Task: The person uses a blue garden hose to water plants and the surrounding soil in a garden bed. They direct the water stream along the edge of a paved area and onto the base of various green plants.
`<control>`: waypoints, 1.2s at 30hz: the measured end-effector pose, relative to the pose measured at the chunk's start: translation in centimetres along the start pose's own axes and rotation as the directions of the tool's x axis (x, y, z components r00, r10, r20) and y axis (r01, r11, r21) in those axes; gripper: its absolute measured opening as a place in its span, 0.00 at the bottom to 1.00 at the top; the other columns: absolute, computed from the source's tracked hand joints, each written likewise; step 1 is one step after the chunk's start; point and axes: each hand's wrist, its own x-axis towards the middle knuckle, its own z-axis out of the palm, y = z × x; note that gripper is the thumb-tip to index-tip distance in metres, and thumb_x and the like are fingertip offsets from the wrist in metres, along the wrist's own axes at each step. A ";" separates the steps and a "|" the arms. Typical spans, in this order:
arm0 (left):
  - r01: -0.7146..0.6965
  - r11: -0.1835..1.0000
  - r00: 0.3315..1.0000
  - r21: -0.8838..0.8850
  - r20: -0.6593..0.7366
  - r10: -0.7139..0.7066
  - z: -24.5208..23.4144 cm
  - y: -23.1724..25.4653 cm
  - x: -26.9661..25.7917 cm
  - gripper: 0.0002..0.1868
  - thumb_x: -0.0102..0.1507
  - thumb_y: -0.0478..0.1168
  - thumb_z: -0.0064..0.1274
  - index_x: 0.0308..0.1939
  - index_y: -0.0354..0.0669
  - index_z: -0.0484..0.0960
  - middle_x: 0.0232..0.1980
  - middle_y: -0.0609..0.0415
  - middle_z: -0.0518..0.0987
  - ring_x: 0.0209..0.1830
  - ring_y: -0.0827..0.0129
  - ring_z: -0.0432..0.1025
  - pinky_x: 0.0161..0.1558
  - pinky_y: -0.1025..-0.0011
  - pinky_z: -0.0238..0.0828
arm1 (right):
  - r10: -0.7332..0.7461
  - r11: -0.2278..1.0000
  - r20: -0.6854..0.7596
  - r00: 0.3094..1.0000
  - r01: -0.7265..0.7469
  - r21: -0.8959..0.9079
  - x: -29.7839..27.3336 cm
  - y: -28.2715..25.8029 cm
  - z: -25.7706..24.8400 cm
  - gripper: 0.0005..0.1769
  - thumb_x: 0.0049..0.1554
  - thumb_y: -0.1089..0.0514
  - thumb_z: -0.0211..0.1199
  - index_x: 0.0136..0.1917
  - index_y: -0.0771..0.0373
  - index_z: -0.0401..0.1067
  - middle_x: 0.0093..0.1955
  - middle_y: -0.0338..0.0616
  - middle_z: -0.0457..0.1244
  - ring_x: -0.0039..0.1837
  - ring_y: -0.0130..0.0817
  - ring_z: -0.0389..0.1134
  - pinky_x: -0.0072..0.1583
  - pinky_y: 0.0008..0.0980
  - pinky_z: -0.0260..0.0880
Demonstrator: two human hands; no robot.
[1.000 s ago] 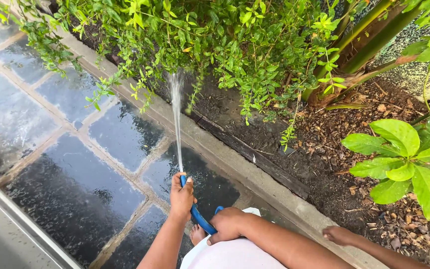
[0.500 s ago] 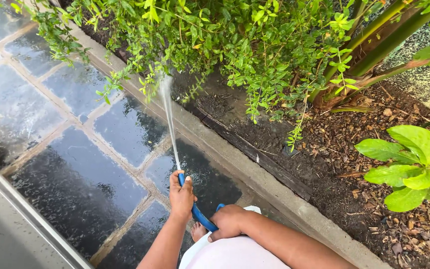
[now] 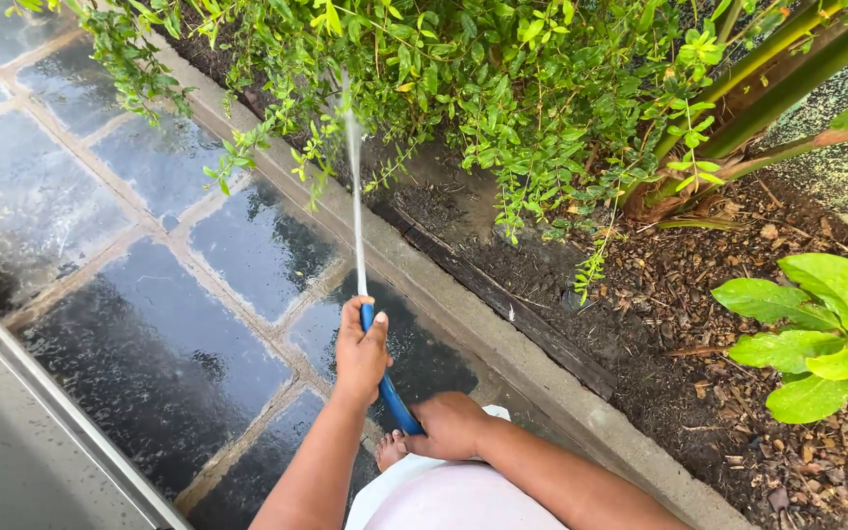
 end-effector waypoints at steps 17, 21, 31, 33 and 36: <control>-0.240 0.942 0.947 -0.236 0.158 0.281 1.2 13.0 -3.4 0.14 0.69 0.40 0.44 0.59 0.47 0.68 0.30 0.59 0.68 0.23 0.81 0.62 0.19 0.80 0.63 | -0.275 0.936 -0.306 0.912 0.327 0.132 -3.4 -5.4 -7.4 0.33 0.58 0.28 0.59 0.32 0.59 0.71 0.29 0.49 0.64 0.35 0.52 0.68 0.39 0.45 0.66; -0.265 0.934 0.930 -0.241 0.192 0.313 1.6 14.2 -3.6 0.13 0.70 0.40 0.43 0.59 0.47 0.68 0.30 0.58 0.69 0.23 0.81 0.63 0.19 0.80 0.64 | -0.229 0.884 -0.315 0.921 0.332 0.328 -3.8 -6.2 -7.8 0.33 0.60 0.27 0.55 0.34 0.57 0.71 0.32 0.39 0.69 0.37 0.39 0.74 0.40 0.37 0.72; -0.042 0.996 0.982 -0.085 0.182 0.056 0.8 7.2 1.2 0.10 0.70 0.39 0.42 0.55 0.47 0.69 0.28 0.57 0.69 0.17 0.76 0.60 0.17 0.76 0.61 | -0.029 0.948 -0.278 0.960 0.114 0.296 -2.9 -5.8 -5.1 0.30 0.61 0.32 0.55 0.35 0.58 0.73 0.31 0.39 0.70 0.37 0.38 0.74 0.44 0.39 0.72; 0.018 0.999 0.989 -0.051 0.150 -0.010 0.6 6.2 1.9 0.09 0.70 0.39 0.43 0.54 0.47 0.69 0.28 0.57 0.69 0.16 0.76 0.61 0.17 0.76 0.62 | -0.014 0.952 -0.265 0.964 0.094 0.291 -2.9 -5.9 -5.0 0.28 0.62 0.34 0.55 0.36 0.58 0.73 0.31 0.39 0.70 0.37 0.39 0.74 0.45 0.40 0.72; 0.071 0.997 0.990 -0.040 0.126 -0.065 0.3 5.1 2.2 0.09 0.69 0.40 0.43 0.54 0.48 0.70 0.28 0.57 0.70 0.16 0.75 0.61 0.17 0.75 0.62 | -0.001 0.951 -0.238 0.971 0.074 0.300 -2.8 -6.1 -4.9 0.27 0.62 0.35 0.55 0.37 0.59 0.73 0.31 0.40 0.70 0.38 0.40 0.74 0.45 0.40 0.72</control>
